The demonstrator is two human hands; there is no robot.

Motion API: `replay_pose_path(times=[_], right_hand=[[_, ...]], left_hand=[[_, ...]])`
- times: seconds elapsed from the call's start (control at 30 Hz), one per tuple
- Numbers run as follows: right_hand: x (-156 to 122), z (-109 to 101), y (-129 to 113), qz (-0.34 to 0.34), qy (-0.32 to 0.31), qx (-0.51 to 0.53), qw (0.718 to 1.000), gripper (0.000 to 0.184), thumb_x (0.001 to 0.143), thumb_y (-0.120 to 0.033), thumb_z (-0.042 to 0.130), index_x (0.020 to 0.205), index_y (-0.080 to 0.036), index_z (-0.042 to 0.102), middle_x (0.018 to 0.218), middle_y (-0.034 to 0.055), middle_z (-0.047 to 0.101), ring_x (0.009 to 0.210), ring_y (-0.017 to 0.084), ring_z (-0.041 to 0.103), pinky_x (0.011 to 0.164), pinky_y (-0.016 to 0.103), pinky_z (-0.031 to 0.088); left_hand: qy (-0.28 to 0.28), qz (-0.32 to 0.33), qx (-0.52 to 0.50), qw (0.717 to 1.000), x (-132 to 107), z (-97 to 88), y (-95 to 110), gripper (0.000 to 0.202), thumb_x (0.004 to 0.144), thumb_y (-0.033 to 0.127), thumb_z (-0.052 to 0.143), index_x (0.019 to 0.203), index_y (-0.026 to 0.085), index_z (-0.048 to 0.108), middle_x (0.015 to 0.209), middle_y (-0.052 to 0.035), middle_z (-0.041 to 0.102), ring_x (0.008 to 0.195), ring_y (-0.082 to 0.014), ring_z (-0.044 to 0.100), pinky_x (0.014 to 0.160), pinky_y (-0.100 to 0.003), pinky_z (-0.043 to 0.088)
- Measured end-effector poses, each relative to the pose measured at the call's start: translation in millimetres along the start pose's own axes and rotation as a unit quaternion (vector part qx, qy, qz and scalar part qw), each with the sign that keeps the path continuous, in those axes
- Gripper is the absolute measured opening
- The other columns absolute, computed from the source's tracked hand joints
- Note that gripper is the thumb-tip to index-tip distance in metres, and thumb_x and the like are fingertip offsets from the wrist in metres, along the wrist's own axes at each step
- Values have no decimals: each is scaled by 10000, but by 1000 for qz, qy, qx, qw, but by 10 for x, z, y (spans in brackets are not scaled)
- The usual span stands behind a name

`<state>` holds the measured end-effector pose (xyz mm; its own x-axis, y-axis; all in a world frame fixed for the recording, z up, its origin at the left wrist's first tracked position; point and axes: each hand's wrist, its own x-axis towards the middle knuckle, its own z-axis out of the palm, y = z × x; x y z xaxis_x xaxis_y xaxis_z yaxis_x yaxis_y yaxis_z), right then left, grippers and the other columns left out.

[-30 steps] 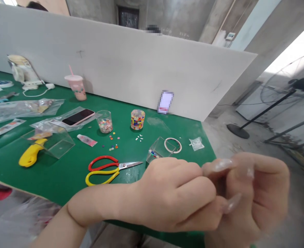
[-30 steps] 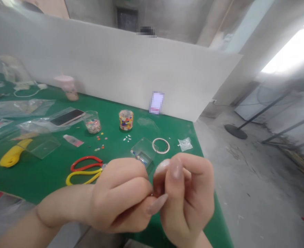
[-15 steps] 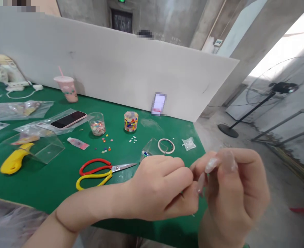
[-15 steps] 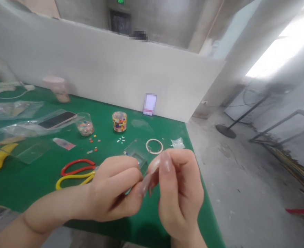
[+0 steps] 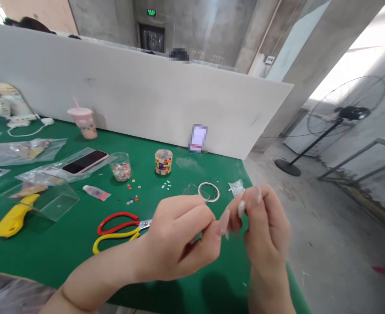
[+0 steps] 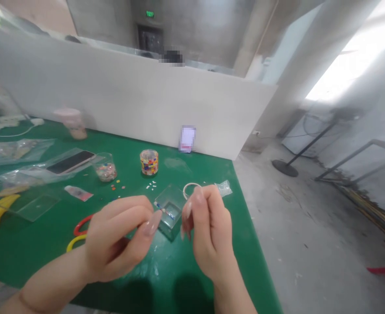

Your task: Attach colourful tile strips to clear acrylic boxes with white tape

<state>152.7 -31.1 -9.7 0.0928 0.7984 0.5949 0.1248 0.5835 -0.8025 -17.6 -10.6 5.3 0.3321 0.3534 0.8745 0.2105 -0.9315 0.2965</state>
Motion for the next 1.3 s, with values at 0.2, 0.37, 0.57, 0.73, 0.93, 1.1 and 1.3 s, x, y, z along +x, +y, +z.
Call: replay_pose_path(times=[0.2, 0.37, 0.57, 0.73, 0.93, 1.1, 1.3], right_hand=[[115, 89, 175, 24, 37, -5, 999, 313, 1099, -465, 575, 869, -257, 533, 549, -102, 551, 415, 81, 515, 418, 187, 443], [109, 174, 234, 79, 51, -37, 995, 221, 1040, -368, 680, 925, -266, 520, 540, -123, 542, 421, 90, 511, 448, 214, 425], [219, 124, 336, 95, 60, -89, 990, 270, 1026, -447, 669, 902, -269, 509, 548, -118, 553, 420, 102, 539, 436, 223, 438], [400, -157, 592, 106, 80, -196, 972, 363, 1030, -568, 609, 894, -231, 621, 513, -74, 579, 405, 117, 533, 441, 241, 420], [383, -303, 382, 124, 68, -244, 959, 590, 960, -604, 717, 539, -205, 611, 360, -34, 492, 326, 103, 476, 398, 231, 369], [87, -93, 65, 86, -38, -82, 992, 315, 864, -578, 840, 909, -267, 836, 643, 3, 749, 505, 155, 689, 396, 205, 468], [-221, 270, -75, 203, -45, 108, 972, 597, 1106, -631, 416, 1044, -250, 870, 924, 65, 835, 572, 146, 697, 624, 303, 641]], left_hand=[[-12, -18, -31, 999, 45, -80, -9, 333, 971, 4, 518, 743, 223, 411, 597, 79, 411, 536, -79, 383, 488, -199, 356], [-18, -37, -22, 999, 54, -110, -34, 317, 1032, 55, 503, 762, 215, 462, 609, 66, 462, 538, -84, 398, 470, -206, 344], [-11, -27, 12, 999, 47, -144, -47, 271, 1058, 118, 542, 802, 206, 535, 621, 51, 523, 544, -92, 467, 497, -198, 414], [31, -48, 26, 998, 41, -210, -69, 275, 1041, 78, 543, 798, 205, 522, 618, 47, 531, 545, -92, 493, 491, -201, 420], [34, -61, 19, 997, 72, -256, -203, 263, 1048, 99, 588, 798, 182, 571, 668, 37, 566, 593, -89, 520, 553, -193, 452], [5, -71, 46, 996, 108, -291, -213, 247, 1059, 131, 573, 819, 183, 604, 726, 15, 644, 630, -102, 604, 588, -196, 506], [-8, 9, 88, 996, 107, -266, -178, 122, 1094, 189, 612, 1094, 141, 725, 963, -48, 792, 884, -148, 690, 850, -239, 592]])
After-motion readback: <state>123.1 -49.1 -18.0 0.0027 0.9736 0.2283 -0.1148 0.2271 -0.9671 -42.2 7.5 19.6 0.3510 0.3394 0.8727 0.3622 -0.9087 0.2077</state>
